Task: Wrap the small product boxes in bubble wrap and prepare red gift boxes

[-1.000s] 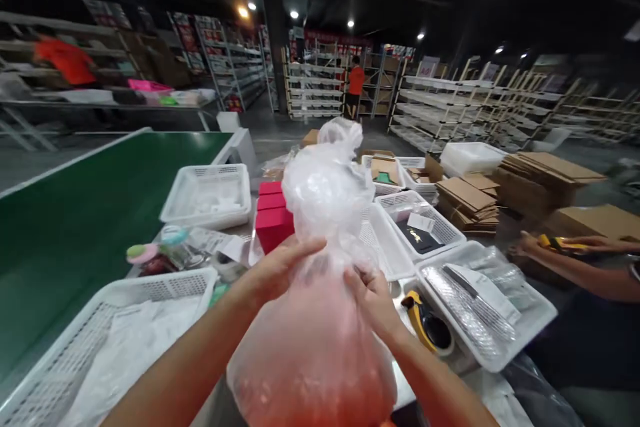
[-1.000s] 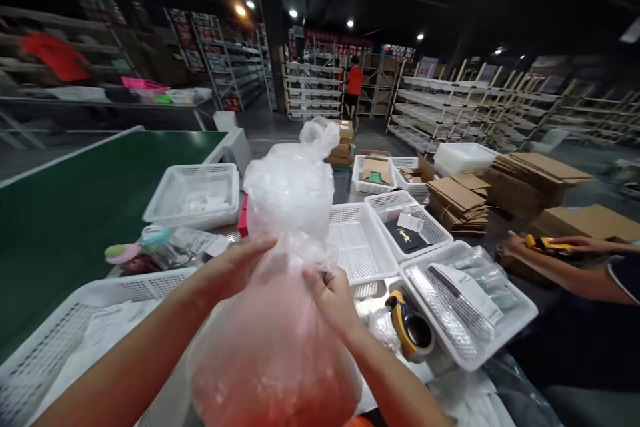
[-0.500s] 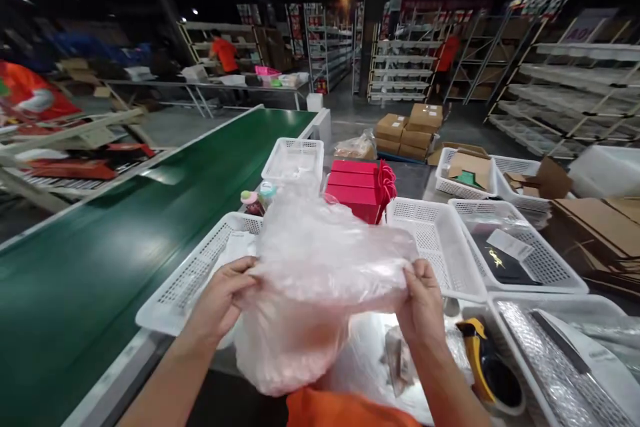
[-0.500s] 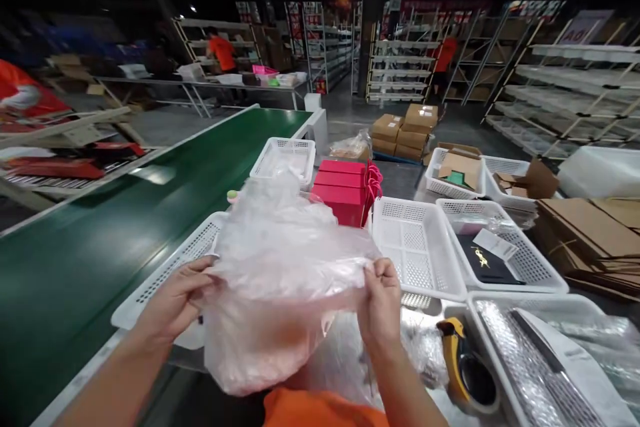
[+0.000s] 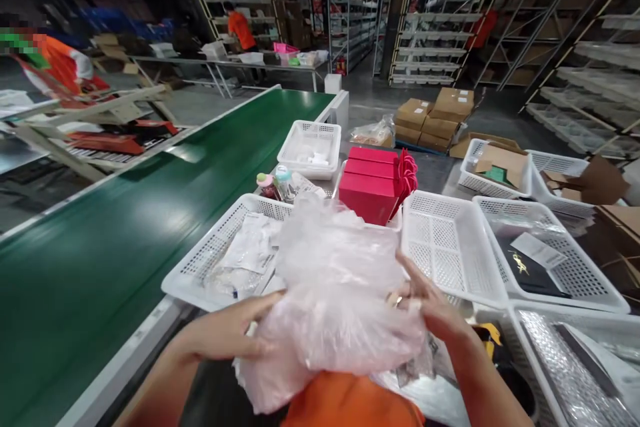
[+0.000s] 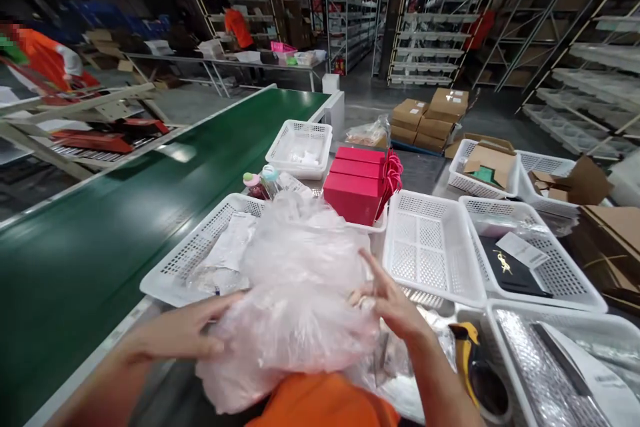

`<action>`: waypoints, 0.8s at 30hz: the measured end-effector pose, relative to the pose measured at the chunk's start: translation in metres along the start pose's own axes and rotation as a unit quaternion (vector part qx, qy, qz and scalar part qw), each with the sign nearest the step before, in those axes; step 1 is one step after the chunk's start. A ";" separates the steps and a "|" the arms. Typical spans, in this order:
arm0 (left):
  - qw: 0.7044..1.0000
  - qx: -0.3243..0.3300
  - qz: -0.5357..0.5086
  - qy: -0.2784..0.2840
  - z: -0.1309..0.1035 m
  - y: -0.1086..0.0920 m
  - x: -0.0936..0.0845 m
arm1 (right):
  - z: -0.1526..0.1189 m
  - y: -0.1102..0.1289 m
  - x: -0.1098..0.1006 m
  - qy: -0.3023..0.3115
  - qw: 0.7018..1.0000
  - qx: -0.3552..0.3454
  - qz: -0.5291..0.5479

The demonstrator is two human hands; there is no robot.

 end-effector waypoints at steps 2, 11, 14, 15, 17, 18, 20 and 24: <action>0.991 0.040 0.021 0.123 0.005 -0.012 0.034 | -0.007 0.003 0.018 0.150 0.980 0.070 -0.113; 0.977 0.146 0.037 0.153 0.029 -0.018 0.147 | 0.011 0.055 0.027 -0.035 0.928 -0.140 -0.344; 0.964 0.232 -0.010 0.129 0.023 -0.040 0.158 | 0.030 0.043 0.035 -0.093 0.884 -0.122 -0.442; 0.960 0.250 -0.024 0.120 0.020 -0.045 0.155 | 0.037 0.043 0.030 -0.087 0.887 -0.105 -0.441; 0.957 0.274 -0.038 0.093 0.010 -0.050 0.137 | 0.044 0.062 -0.001 -0.128 0.919 -0.109 -0.356; 0.957 0.277 -0.045 0.071 0.005 -0.049 0.123 | 0.042 0.079 -0.026 -0.174 0.935 -0.128 -0.282; 0.962 0.259 -0.092 -0.007 -0.003 -0.041 0.087 | 0.029 0.113 -0.078 -0.283 0.933 -0.194 -0.109; 0.912 0.123 -0.367 -0.134 -0.003 -0.011 0.042 | 0.010 0.107 -0.097 -0.313 0.917 -0.244 -0.034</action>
Point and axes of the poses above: each hand's wrist, its own z-axis towards the middle knuckle, its own x-axis out of the palm, y = z × x, the point moved 7 cm from there along z, towards the middle knuckle, and after that the axes turned 4 degrees about z, right-handed, at the moved point
